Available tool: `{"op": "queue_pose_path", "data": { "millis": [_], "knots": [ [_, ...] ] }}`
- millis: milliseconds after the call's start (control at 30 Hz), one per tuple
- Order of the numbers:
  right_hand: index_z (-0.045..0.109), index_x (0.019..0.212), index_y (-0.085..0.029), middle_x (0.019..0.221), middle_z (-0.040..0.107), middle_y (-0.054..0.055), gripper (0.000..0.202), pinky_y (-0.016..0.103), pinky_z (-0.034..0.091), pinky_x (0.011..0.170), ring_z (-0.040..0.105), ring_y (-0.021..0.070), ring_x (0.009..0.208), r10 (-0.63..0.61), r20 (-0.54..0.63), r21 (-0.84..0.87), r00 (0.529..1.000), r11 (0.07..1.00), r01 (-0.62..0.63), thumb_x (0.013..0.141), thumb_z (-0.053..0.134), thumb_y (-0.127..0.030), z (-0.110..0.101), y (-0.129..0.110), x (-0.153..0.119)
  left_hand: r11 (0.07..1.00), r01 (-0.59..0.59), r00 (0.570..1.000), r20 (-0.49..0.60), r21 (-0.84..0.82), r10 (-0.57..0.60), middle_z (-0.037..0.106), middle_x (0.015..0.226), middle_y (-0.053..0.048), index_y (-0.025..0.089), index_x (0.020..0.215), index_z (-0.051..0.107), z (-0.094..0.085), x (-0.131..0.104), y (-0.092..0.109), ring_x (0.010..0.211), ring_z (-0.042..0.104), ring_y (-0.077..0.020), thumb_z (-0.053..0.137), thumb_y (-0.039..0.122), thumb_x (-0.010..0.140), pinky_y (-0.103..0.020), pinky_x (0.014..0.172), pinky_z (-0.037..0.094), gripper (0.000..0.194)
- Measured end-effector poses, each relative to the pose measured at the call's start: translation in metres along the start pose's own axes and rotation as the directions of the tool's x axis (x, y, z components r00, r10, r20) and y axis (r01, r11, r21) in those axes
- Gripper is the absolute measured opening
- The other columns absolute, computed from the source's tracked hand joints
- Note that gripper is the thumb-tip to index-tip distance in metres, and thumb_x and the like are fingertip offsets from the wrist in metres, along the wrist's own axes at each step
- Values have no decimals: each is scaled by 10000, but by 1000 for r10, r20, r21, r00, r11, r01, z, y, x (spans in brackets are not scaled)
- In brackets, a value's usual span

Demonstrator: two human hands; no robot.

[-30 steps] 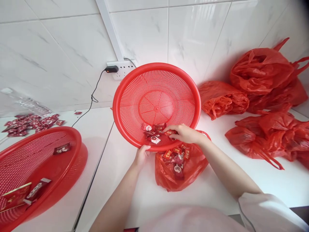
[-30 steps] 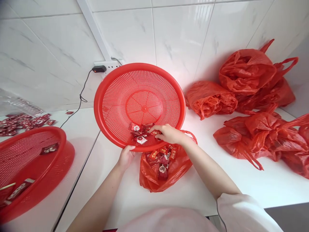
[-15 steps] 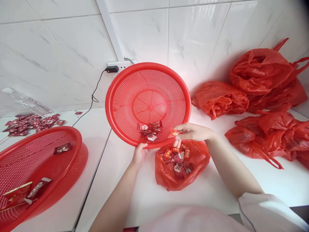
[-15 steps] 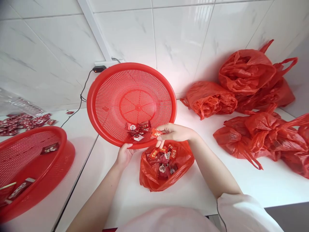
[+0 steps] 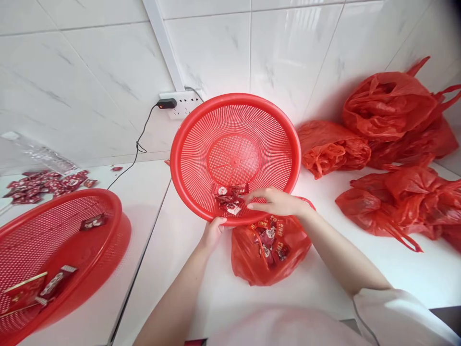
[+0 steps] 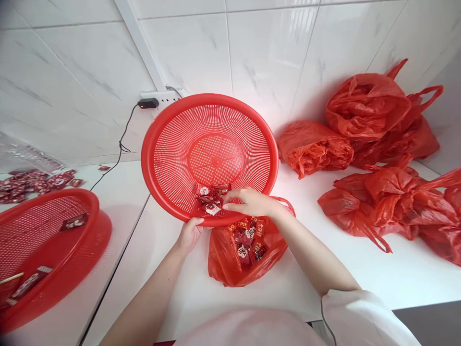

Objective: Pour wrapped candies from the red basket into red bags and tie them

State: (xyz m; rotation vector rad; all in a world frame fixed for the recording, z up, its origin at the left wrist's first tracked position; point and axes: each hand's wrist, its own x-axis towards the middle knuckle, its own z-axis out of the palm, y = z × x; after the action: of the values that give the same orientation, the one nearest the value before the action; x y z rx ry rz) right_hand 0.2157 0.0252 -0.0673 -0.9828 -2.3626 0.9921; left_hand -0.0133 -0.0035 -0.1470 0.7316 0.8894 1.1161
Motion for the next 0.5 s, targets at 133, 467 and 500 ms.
{"op": "queue_pose_path", "data": {
  "millis": [133, 467, 500],
  "knots": [
    [275, 1467, -241, 1510, 291, 107, 825, 505, 272, 1090, 222, 318, 1390, -15, -25, -188, 1000, 982, 10, 793, 547, -631, 31, 6, 12, 999, 24, 999, 34, -24, -23, 729, 921, -72, 123, 956, 680, 1, -2, -6, 878, 671, -269, 636, 182, 638, -382, 749, 536, 326],
    [592, 1208, -241, 1087, 632, 78, 328, 353, 468, 886, 576, 199, 1025, -38, -89, -296, 995, 955, 10, 891, 508, -220, 34, 23, 15, 996, 73, 997, -1, -40, -74, 722, 957, -88, 105, 952, 679, -2, 4, -3, 871, 664, -258, 602, 205, 654, -382, 725, 546, 324],
    [610, 1181, -243, 1073, 639, 67, 331, 341, 469, 883, 577, 192, 1019, -66, -102, -287, 993, 957, 34, 868, 526, -174, 31, 26, 16, 997, 73, 997, -16, -37, -73, 724, 929, -84, 101, 921, 684, -2, 4, -2, 850, 666, -253, 605, 204, 645, -378, 718, 547, 305]
  ]
}}
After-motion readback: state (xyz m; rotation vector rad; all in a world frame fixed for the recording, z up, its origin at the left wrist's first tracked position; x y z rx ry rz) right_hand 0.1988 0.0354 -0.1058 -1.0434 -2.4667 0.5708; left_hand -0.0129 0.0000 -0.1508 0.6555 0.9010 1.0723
